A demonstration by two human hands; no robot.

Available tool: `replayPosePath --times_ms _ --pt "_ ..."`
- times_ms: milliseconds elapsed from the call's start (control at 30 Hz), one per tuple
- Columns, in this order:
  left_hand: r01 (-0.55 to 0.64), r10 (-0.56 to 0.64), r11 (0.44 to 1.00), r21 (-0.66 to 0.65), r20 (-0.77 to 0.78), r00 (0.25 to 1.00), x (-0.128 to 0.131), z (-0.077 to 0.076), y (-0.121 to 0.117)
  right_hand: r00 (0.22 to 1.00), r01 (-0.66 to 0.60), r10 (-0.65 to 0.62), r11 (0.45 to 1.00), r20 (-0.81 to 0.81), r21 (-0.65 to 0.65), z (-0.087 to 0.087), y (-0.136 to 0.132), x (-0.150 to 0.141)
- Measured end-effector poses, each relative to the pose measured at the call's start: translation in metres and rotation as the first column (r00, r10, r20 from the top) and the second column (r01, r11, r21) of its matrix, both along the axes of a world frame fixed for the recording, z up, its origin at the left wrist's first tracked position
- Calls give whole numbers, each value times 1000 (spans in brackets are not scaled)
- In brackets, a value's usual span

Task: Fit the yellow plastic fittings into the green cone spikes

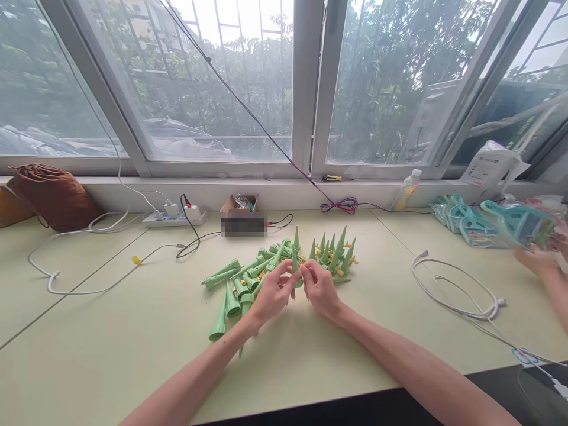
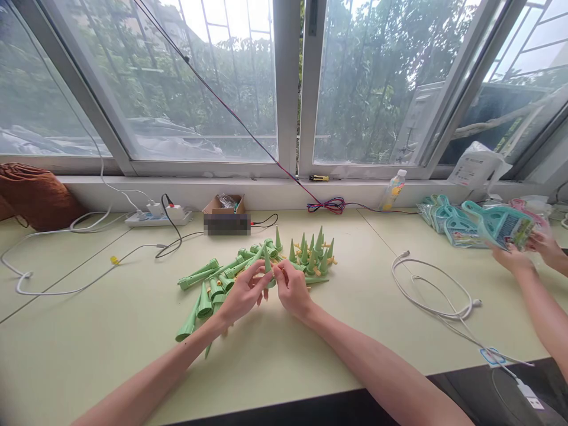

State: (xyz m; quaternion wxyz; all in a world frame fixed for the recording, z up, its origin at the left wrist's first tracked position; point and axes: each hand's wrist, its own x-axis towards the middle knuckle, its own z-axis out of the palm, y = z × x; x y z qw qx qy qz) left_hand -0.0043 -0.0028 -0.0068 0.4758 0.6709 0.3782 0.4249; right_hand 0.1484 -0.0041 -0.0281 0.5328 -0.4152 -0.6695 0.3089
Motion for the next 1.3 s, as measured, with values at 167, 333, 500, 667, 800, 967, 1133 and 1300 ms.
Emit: replayPosePath --times_ms 167,333,500,667,800,967,1133,1300 --pt "1 -1 1000 3 3 1000 0 1 0 1000 -2 2 1000 -2 8 0 0 0" --pt "-2 2 1000 5 1 1000 0 1 0 1000 1 -1 1000 3 9 0 0 0" --pt "-20 20 1000 0 -9 1000 0 -1 1 1000 4 -4 1000 1 11 -1 1 0" --pt "-15 15 1000 4 -15 1000 0 0 0 1000 -3 3 1000 1 12 0 1 0" --pt "-9 10 1000 12 -17 1000 0 2 -1 1000 -11 11 1000 -1 7 0 1 0" --pt "-12 12 1000 7 -23 1000 0 3 -2 1000 -15 15 1000 -2 1 1 1 0" --pt "-19 19 1000 9 -35 999 -1 2 0 1000 -19 19 1000 0 3 3 0 0" --pt "-26 26 1000 8 -40 999 -1 2 1 1000 -19 19 1000 6 2 4 -1 0"
